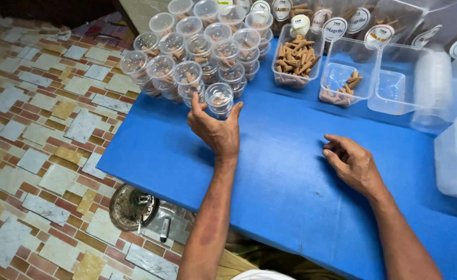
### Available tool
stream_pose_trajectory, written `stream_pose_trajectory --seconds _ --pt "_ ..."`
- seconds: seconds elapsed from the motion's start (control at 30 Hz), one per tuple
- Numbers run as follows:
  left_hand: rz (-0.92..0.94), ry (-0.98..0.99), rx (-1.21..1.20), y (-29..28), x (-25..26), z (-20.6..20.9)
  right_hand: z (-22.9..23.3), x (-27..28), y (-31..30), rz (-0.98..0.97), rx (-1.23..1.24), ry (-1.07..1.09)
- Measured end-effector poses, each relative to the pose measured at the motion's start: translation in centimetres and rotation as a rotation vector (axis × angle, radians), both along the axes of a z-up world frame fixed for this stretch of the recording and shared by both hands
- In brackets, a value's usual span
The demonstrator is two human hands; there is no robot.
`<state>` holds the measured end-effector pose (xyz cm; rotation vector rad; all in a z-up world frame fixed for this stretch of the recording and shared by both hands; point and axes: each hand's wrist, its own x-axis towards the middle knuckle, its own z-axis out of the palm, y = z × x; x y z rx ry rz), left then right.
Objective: Packing incense cones into small plastic cups and organizing them on a table.
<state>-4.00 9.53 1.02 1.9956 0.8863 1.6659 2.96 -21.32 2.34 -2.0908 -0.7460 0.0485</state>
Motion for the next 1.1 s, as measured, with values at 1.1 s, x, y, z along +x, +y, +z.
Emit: stream_pose_trajectory --seconds 1.1 --pt "-1.158 0.603 0.345 -11.2 6.0 -2.8 -0.9 1.5 -1.6 -0.208 -0.305 -0.118"
